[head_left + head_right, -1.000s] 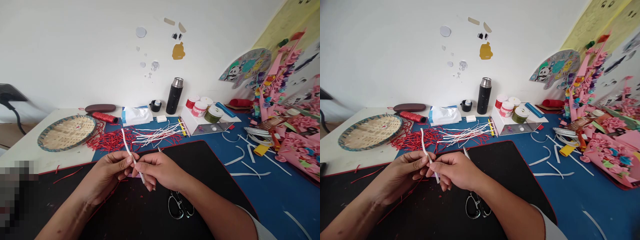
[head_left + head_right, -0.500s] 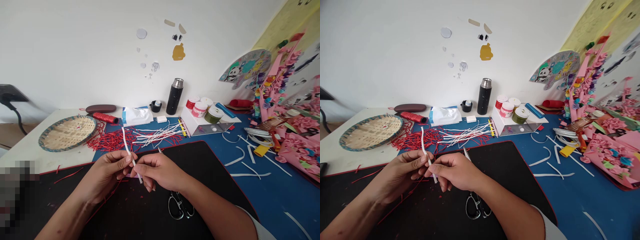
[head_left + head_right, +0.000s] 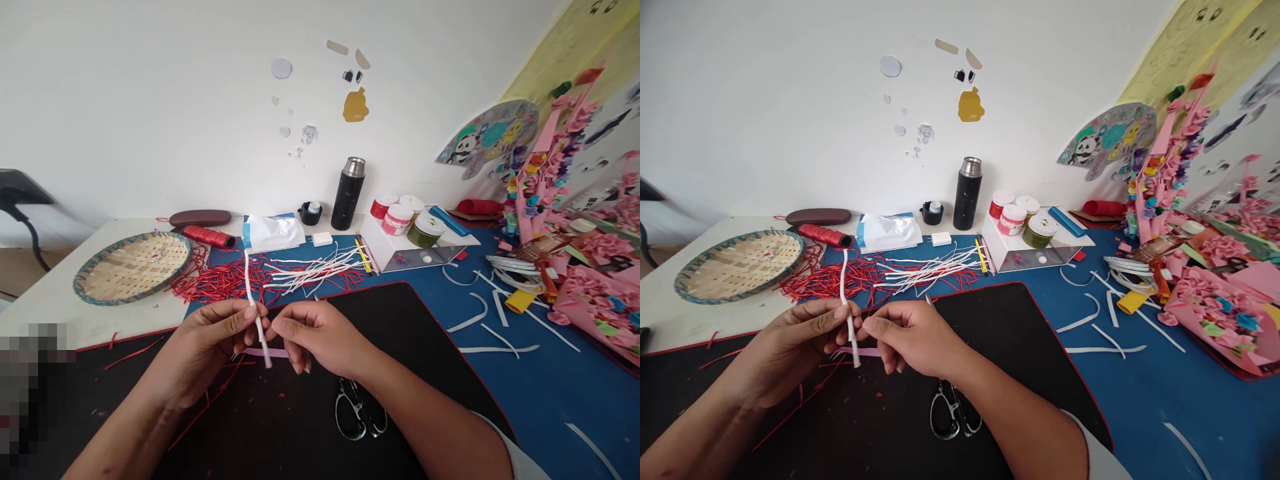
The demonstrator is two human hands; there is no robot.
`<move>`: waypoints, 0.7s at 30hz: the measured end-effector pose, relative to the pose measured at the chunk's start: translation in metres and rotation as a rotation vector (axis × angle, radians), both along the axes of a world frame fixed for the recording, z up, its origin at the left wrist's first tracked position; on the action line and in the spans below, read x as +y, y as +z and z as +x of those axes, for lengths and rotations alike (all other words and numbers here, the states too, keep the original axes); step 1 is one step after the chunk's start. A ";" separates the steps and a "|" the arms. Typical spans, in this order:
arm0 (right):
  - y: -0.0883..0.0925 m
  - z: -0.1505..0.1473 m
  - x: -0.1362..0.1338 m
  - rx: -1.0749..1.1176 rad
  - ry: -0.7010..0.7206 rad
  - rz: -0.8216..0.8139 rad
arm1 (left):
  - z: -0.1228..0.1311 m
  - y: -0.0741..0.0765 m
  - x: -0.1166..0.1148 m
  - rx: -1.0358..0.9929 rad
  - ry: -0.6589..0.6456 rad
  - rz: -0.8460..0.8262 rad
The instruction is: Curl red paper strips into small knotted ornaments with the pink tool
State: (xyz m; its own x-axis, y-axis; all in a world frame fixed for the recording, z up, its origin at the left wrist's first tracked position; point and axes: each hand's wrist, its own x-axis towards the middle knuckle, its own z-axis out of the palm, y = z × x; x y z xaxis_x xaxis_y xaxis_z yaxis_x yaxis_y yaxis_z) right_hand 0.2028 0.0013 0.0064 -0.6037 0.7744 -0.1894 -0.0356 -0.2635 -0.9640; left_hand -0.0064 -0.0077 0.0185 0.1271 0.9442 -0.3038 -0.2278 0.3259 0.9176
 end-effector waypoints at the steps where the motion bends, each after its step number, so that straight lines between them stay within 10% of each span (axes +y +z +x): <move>1: 0.000 0.000 0.001 -0.001 -0.029 0.015 | 0.000 0.001 0.000 0.003 -0.001 -0.012; 21: 0.003 -0.004 -0.003 0.006 -0.155 0.122 | 0.008 0.004 -0.004 0.061 -0.271 -0.169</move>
